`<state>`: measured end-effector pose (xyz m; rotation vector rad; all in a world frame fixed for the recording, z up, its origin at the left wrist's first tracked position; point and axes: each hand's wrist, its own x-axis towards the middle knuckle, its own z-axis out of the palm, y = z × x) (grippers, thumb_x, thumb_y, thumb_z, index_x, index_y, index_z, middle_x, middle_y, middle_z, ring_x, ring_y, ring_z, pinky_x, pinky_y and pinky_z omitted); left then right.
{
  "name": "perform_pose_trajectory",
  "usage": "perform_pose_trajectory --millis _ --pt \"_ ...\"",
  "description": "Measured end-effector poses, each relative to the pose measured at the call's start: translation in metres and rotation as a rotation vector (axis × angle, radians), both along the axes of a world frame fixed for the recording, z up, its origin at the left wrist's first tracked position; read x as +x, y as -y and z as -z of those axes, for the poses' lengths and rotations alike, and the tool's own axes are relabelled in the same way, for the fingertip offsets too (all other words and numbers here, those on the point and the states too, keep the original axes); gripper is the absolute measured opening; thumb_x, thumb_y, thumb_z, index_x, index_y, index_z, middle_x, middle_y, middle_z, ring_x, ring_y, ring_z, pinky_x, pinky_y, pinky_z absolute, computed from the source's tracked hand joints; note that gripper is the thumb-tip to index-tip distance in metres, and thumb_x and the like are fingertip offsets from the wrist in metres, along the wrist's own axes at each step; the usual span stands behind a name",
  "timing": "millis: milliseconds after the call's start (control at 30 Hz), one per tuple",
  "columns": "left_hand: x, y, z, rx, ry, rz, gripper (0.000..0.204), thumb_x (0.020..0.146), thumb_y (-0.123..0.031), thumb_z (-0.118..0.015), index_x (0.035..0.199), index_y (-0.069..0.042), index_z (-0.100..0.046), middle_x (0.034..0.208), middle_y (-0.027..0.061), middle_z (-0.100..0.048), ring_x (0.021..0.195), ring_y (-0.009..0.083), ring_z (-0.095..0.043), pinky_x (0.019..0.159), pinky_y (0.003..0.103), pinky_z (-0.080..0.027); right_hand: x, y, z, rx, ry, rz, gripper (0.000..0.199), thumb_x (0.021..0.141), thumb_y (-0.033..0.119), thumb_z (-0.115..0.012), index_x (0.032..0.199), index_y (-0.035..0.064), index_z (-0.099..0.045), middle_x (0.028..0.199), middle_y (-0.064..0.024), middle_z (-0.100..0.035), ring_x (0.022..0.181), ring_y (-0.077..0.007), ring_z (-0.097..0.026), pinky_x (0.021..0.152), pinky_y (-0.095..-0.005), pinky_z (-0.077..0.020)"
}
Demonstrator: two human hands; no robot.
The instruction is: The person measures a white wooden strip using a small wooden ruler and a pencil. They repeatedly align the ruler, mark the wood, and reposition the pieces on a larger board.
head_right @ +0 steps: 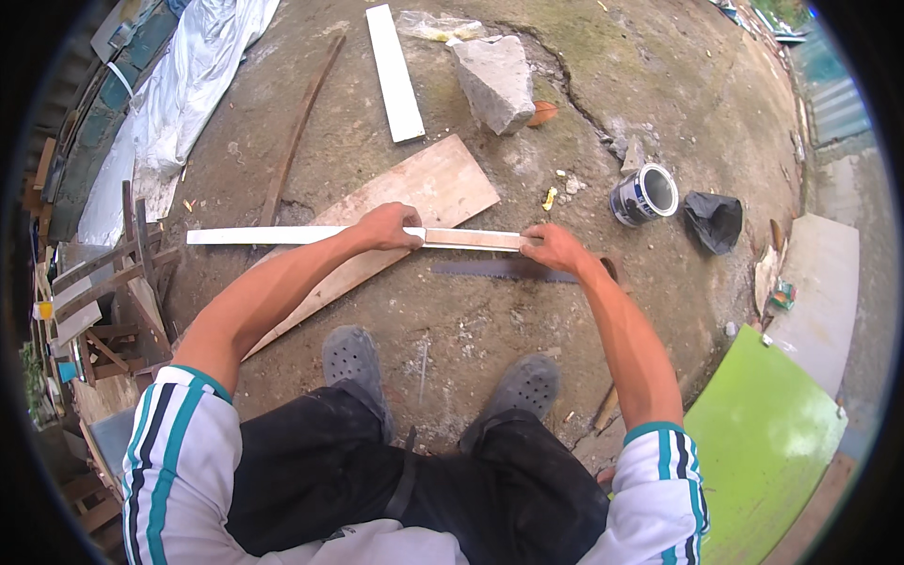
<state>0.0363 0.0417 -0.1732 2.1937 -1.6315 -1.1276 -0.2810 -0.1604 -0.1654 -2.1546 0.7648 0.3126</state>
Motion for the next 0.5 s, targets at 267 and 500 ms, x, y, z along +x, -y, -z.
perform_pose_trajectory --millis 267,500 --pt "-0.0028 -0.0034 0.0018 -0.047 -0.028 -0.059 0.047 0.071 -0.038 -0.080 0.100 -0.003 -0.074 0.096 0.0165 -0.075 0.090 0.0306 -0.071 0.081 0.040 -0.055 -0.0056 0.0024 0.0060 0.030 0.031 0.027 0.040 0.084 0.030 -0.069 0.115 0.0050 -0.074 0.098 -0.0191 -0.075 0.089 -0.0293 -0.072 0.083 -0.0396 -0.0538" --pt "-0.0013 -0.0041 0.0028 -0.064 -0.044 -0.058 0.047 0.071 -0.039 -0.080 0.099 -0.003 -0.074 0.095 0.0166 -0.075 0.090 0.0311 -0.071 0.082 0.040 -0.055 -0.0052 0.0010 0.0016 0.033 0.036 0.028 0.038 0.084 0.031 -0.069 0.114 0.0076 -0.075 0.100 -0.0198 -0.075 0.090 -0.0310 -0.072 0.085 -0.0398 -0.0540"
